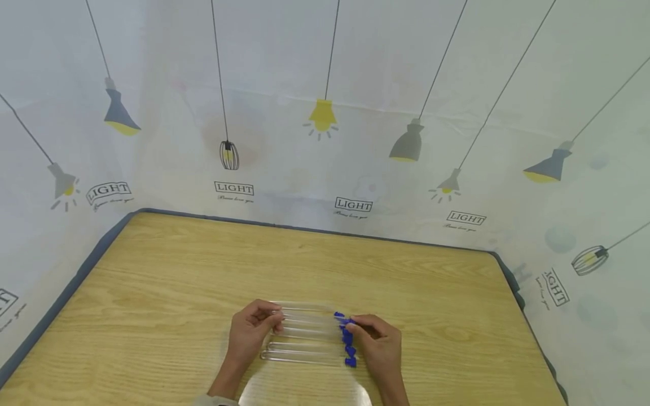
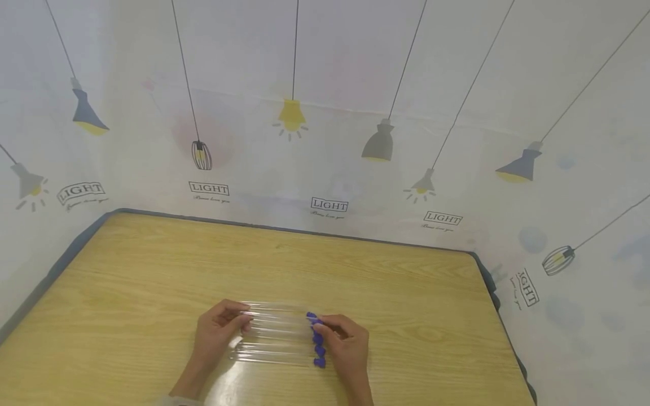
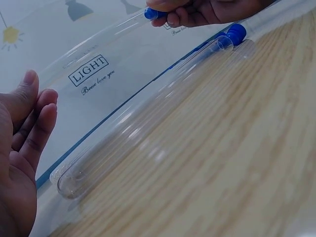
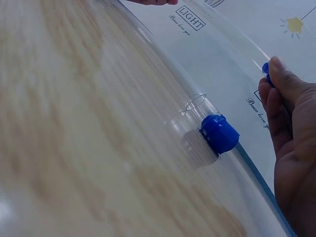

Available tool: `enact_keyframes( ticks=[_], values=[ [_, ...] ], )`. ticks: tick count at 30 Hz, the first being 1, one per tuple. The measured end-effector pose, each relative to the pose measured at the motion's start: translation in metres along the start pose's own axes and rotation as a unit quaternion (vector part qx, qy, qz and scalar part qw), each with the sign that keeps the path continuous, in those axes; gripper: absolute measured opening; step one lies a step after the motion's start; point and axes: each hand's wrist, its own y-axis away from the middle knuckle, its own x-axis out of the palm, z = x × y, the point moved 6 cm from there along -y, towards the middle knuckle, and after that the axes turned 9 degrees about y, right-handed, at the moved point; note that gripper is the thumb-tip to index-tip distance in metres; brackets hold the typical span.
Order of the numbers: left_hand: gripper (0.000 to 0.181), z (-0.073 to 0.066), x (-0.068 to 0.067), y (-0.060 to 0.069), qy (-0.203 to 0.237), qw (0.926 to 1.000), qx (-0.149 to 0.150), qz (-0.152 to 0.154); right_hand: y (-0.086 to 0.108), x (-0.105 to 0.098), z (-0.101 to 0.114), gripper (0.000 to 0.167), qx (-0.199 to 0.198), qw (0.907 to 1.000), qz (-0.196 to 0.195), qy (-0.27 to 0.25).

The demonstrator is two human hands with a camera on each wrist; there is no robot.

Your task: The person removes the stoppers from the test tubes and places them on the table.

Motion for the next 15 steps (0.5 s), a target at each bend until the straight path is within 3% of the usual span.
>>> enact_keyframes(
  ticks=[15],
  values=[
    [0.015,-0.002,0.001,0.0,0.0,0.9999,-0.002,0.015,0.001,-0.002,-0.014,0.016,0.017,0.9986,0.049,-0.003]
  ],
)
